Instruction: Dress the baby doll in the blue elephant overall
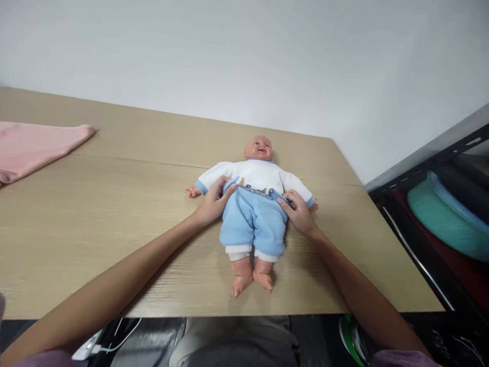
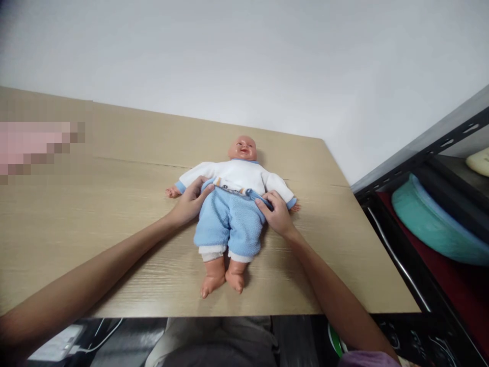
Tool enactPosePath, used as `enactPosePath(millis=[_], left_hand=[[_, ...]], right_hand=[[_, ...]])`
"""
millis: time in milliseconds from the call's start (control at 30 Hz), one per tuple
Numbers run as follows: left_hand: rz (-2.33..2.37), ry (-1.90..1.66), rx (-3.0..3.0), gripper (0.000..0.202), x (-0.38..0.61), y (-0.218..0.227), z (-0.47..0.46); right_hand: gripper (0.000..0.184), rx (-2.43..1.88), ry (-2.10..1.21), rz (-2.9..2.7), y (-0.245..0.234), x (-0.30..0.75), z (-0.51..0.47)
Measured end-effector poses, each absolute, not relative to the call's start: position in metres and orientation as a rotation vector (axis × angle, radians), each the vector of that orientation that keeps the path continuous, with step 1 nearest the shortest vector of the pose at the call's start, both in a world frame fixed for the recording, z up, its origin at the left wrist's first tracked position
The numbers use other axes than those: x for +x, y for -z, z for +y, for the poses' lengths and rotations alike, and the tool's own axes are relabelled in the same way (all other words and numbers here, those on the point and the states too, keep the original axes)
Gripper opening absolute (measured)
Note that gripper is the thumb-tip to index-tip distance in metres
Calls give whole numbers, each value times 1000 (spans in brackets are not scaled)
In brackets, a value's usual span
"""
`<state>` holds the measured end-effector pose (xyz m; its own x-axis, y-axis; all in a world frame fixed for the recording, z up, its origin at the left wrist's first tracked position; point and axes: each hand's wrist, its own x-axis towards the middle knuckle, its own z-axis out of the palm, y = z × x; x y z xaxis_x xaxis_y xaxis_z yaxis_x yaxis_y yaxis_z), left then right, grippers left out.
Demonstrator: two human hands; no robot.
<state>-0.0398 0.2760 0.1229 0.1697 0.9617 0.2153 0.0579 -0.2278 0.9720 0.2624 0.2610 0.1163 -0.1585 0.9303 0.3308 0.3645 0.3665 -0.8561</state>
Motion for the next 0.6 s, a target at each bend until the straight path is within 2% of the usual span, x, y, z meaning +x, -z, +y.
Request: enactPosePath(millis=[200, 367, 500, 600], left_hand=[[1065, -950, 1758, 44, -58, -128, 279], [1048, -1091, 1836, 43, -61, -131, 286], [976, -1195, 1541, 32, -46, -131, 294], [980, -1203, 1314, 30, -40, -129, 297]], right_hand=[[30, -1027, -861, -1766, -127, 269, 260], [31, -1023, -842, -1658, -123, 263, 264], [37, -1151, -703, -1521, -117, 252, 276], [40, -1220, -728, -1459, -113, 249, 282]])
